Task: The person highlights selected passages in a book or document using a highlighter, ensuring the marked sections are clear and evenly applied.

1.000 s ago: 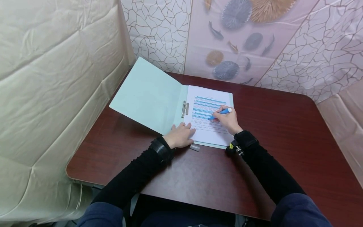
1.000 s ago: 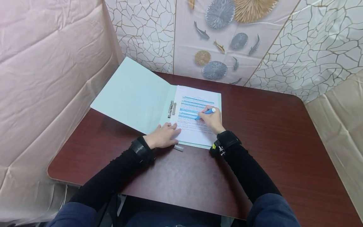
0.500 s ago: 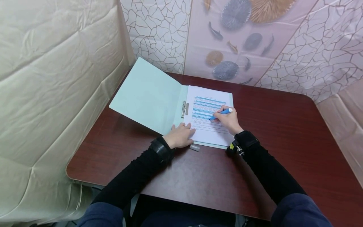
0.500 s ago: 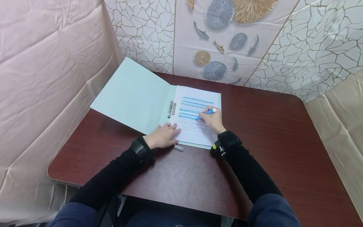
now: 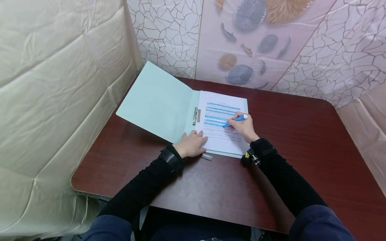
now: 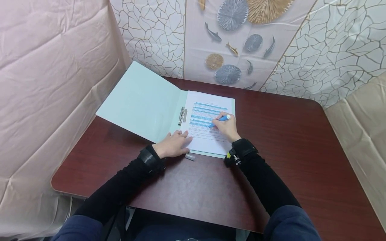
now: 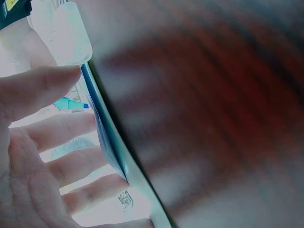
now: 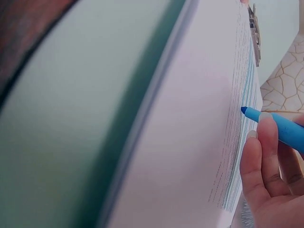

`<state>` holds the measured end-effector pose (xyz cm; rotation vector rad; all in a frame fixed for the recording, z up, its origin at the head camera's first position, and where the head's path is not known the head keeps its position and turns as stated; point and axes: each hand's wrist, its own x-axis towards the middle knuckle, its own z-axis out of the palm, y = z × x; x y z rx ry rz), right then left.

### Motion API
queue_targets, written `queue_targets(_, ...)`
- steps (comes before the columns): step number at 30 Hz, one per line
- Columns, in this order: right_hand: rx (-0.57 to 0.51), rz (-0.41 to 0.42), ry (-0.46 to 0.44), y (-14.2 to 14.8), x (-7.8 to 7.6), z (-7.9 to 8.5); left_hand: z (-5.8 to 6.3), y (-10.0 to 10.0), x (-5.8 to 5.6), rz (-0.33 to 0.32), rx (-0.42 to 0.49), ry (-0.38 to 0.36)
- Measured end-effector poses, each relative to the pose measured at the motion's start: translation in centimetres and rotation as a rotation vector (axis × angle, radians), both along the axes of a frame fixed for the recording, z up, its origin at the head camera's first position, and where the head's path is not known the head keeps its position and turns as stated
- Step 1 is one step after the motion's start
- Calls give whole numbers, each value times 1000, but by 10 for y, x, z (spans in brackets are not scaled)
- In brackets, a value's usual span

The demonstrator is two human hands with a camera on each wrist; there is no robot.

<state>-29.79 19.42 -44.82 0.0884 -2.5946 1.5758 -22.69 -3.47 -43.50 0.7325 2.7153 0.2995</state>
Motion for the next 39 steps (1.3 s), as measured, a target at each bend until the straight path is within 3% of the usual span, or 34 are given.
queue_targets(14, 2, -16, 2, 1, -1, 0, -1, 0, 0, -2, 2, 7)
queue_targets(23, -9, 38, 42, 6, 1, -6, 0, 1, 0, -6, 4, 15)
queue_targets(39, 26, 6, 0, 5, 4, 2, 0, 2, 0, -5, -3, 8)
